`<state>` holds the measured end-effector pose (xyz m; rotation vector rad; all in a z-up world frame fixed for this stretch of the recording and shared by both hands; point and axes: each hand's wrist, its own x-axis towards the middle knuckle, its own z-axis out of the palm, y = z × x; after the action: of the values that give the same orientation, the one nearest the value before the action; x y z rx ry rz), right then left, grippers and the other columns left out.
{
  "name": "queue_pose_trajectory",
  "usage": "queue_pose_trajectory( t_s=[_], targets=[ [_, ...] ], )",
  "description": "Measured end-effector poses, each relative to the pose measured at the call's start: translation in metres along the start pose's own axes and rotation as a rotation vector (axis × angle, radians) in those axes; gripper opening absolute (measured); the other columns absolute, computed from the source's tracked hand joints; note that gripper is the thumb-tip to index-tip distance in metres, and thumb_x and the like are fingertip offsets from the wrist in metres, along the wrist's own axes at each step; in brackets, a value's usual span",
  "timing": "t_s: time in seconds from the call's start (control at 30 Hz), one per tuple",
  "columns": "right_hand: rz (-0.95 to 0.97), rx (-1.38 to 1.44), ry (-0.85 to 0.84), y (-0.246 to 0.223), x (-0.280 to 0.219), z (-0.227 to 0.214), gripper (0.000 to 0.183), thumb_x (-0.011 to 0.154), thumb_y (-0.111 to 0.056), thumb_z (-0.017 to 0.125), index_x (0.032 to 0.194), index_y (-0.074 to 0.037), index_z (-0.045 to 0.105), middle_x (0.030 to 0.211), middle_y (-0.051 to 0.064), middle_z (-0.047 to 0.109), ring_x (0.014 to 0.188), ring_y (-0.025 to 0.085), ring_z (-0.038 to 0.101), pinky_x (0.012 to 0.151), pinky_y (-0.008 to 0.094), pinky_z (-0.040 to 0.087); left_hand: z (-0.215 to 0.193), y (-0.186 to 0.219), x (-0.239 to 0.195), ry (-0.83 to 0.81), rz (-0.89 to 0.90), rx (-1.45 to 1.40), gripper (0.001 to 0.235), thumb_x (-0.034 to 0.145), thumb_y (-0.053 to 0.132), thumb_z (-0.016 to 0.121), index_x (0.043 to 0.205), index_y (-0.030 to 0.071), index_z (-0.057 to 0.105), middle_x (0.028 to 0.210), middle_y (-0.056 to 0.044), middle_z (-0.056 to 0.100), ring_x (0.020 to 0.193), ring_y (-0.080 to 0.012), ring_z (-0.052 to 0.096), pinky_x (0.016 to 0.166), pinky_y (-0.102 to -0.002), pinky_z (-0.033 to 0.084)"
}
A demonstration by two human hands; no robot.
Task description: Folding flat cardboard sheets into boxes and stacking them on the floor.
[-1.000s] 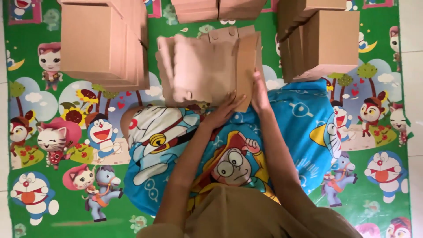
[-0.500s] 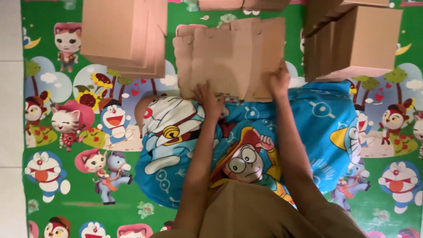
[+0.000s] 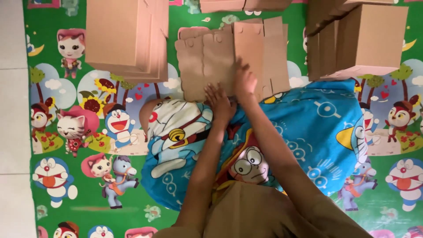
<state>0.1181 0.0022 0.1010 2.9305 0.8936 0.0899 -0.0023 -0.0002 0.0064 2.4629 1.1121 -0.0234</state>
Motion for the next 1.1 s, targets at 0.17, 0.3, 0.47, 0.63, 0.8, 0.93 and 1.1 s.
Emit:
queue_pose_trajectory(
  t_s=[0.17, 0.3, 0.47, 0.63, 0.8, 0.93, 1.1],
  targets=[
    [-0.173, 0.063, 0.148, -0.001, -0.009, 0.060, 0.075, 0.079, -0.045, 0.083, 0.141, -0.009, 0.063, 0.128, 0.032, 0.066, 0.098, 0.050, 0.074, 0.076, 0.054, 0.063, -0.051, 0.016, -0.007, -0.102, 0.199, -0.345, 0.111, 0.081, 0.025, 0.070, 0.167, 0.003, 0.004, 0.172, -0.028, 0.006, 0.159, -0.0496, 0.010, 0.126, -0.068, 0.012],
    [-0.349, 0.298, -0.082, 0.054, -0.043, 0.022, 0.044, 0.099, -0.027, 0.057, 0.142, -0.017, 0.064, 0.143, 0.015, 0.064, 0.123, 0.045, 0.064, 0.088, 0.051, 0.061, -0.010, 0.012, -0.002, -0.183, 0.260, -0.180, 0.109, 0.080, 0.044, 0.063, 0.169, 0.012, 0.010, 0.175, -0.019, 0.002, 0.162, -0.0418, 0.001, 0.129, -0.065, 0.006],
    [-0.480, 0.292, 0.016, 0.072, -0.074, 0.040, 0.074, 0.090, -0.015, 0.060, 0.162, -0.020, 0.044, 0.159, 0.018, 0.047, 0.142, 0.047, 0.047, 0.108, 0.055, 0.047, -0.026, 0.025, -0.010, -0.190, 0.229, 0.260, 0.100, 0.091, 0.058, 0.056, 0.170, 0.022, 0.007, 0.176, -0.014, 0.000, 0.162, -0.0350, -0.004, 0.130, -0.057, 0.003],
    [-0.429, 0.213, 0.236, 0.046, 0.021, 0.077, 0.059, 0.092, -0.019, 0.065, 0.151, -0.021, 0.058, 0.144, 0.023, 0.058, 0.131, 0.053, 0.052, 0.097, 0.057, 0.052, 0.009, 0.016, 0.004, -0.241, 0.227, 0.241, 0.108, 0.090, 0.067, 0.057, 0.169, 0.022, -0.001, 0.175, -0.014, -0.005, 0.161, -0.0370, -0.007, 0.129, -0.059, 0.004],
    [-0.285, 0.217, -0.036, 0.002, 0.112, 0.094, 0.064, 0.090, -0.012, 0.058, 0.151, -0.025, 0.048, 0.148, 0.039, 0.029, 0.122, 0.067, 0.033, 0.086, 0.068, 0.046, 0.010, -0.007, 0.006, -0.073, 0.395, 0.159, 0.113, 0.086, 0.060, 0.069, 0.167, 0.008, 0.010, 0.173, -0.022, 0.005, 0.160, -0.0426, 0.003, 0.126, -0.061, 0.013],
    [-0.313, 0.196, -0.120, 0.012, 0.097, 0.099, 0.064, 0.092, -0.031, 0.061, 0.154, -0.021, 0.047, 0.155, 0.037, 0.024, 0.132, 0.070, 0.026, 0.091, 0.073, 0.045, 0.006, -0.009, 0.004, -0.046, 0.431, 0.101, 0.113, 0.085, 0.062, 0.071, 0.166, 0.008, 0.014, 0.172, -0.022, 0.017, 0.160, -0.0430, 0.010, 0.127, -0.060, 0.014],
    [-0.370, 0.340, -0.110, 0.038, 0.001, 0.051, 0.046, 0.100, -0.029, 0.062, 0.146, -0.021, 0.065, 0.154, 0.035, 0.043, 0.144, 0.060, 0.031, 0.100, 0.082, 0.036, 0.028, -0.013, 0.002, 0.064, 0.419, 0.200, 0.117, 0.073, 0.063, 0.082, 0.164, 0.010, 0.031, 0.172, -0.022, 0.016, 0.159, -0.0457, 0.017, 0.127, -0.063, 0.021]
  ],
)
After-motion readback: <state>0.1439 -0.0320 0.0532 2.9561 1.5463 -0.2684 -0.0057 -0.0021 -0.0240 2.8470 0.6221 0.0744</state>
